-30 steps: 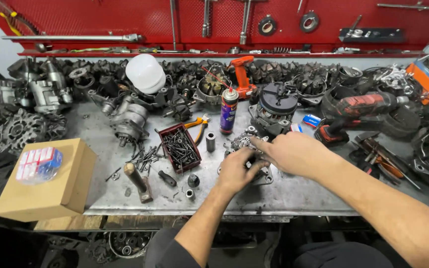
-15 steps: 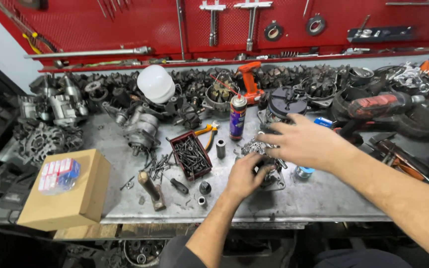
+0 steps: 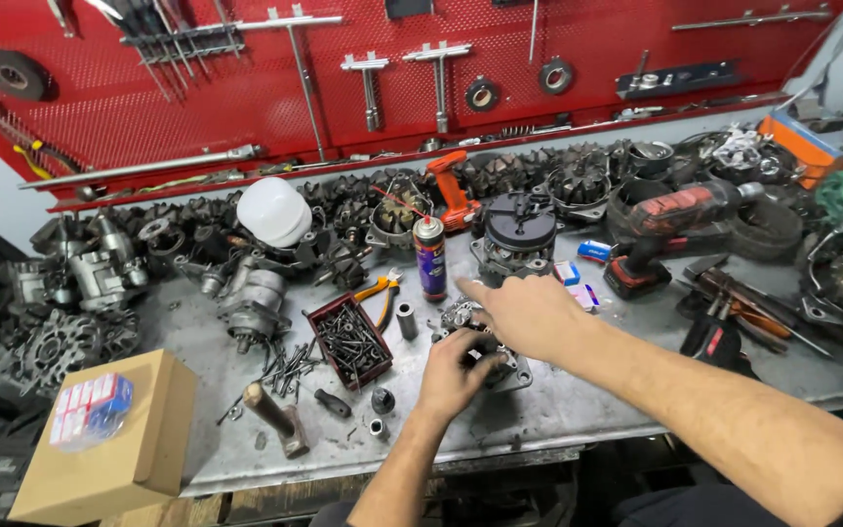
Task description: The person uses a socket wrench to tighten bolts on a circular mechanical component on a workbench. They rotate the component to access different bolts and continue tightening them throughout the video.
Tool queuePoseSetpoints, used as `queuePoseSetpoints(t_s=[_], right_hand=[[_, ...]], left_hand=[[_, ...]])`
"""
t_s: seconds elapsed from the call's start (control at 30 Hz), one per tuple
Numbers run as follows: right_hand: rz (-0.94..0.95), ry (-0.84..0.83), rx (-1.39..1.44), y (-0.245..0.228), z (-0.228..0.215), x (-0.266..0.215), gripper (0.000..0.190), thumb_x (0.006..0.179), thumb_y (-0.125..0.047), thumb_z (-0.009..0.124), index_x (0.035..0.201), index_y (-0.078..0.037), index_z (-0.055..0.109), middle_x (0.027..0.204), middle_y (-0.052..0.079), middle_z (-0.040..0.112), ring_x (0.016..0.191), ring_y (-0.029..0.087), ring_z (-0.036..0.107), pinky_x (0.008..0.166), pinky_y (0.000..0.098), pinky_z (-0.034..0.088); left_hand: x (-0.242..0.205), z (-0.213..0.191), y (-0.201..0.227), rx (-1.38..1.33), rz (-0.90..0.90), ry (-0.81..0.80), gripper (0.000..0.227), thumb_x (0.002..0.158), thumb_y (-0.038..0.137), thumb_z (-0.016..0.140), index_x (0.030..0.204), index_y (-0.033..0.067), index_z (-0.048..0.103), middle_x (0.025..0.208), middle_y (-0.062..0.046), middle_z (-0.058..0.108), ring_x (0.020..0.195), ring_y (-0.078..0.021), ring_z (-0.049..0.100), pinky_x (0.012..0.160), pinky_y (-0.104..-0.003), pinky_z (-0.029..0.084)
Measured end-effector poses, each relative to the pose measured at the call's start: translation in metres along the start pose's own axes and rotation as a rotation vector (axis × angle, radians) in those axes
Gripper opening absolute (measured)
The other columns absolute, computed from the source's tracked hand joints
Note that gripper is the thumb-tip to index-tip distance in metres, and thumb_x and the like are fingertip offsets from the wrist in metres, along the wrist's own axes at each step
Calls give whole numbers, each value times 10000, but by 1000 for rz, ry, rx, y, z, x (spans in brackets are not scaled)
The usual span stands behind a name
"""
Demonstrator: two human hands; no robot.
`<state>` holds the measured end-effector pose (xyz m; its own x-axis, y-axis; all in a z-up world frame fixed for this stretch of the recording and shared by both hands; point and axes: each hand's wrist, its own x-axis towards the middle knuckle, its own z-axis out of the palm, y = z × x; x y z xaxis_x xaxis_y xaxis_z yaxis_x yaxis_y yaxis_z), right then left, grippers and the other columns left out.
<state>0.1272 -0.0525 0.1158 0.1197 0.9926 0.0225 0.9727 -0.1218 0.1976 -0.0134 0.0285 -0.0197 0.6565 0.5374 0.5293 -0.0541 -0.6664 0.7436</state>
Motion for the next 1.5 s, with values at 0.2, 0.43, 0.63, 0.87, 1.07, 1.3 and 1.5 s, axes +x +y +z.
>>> queuePoseSetpoints(t_s=[0.2,0.43,0.63,0.87,1.07,1.3,1.5], right_hand=[[-613,588,-350,15,-22,-11,110,849,-288,687,933,-322,750,1016,-2,684,871,286,621,613,434,468],[-605,441,-363,27,23,13,94,803,-333,612,746,-278,662,613,7,679,770,283,606,638,494,439],[-208,414,-208,13,53,14,428,860,-576,538,669,-227,696,594,32,667,668,273,655,640,475,356],[-130,601,-175,-14,38,9,261,804,-448,636,688,-231,724,653,30,648,771,284,624,621,467,395],[-52,57,180,-9,14,3,367,907,-595,596,1045,-297,759,1043,-10,680,1070,263,627,808,501,536],[-7,611,61,-27,23,-3,234,864,-514,647,869,-282,674,929,-72,614,901,168,655,724,389,518],[28,547,78,-9,1,-27,205,923,-468,648,967,-268,660,979,-58,584,990,185,651,797,435,556]], left_hand=[[5,-11,13,-92,1,-31,212,754,171,898,876,92,745,821,-72,741,823,-299,756,745,-383,601],[3,-6,-3,3,-27,-11,217,703,181,921,828,132,750,775,-38,740,793,-256,752,735,-354,595],[4,-11,11,3,-39,6,166,720,100,877,815,99,742,766,-61,751,795,-288,755,762,-372,597],[1,-8,28,326,-233,-66,634,545,426,945,991,75,663,1099,-94,666,1148,-340,635,967,-479,562],[1,-1,17,569,-220,-184,661,650,404,897,1160,88,620,1206,-81,575,1204,-335,589,979,-482,541],[2,-16,13,651,-259,-208,830,611,456,911,1267,83,564,1188,-119,597,1149,-366,630,909,-520,572],[-3,-39,-16,775,-303,-246,766,659,572,836,1289,216,584,1176,-29,615,1117,-299,642,879,-486,565]])
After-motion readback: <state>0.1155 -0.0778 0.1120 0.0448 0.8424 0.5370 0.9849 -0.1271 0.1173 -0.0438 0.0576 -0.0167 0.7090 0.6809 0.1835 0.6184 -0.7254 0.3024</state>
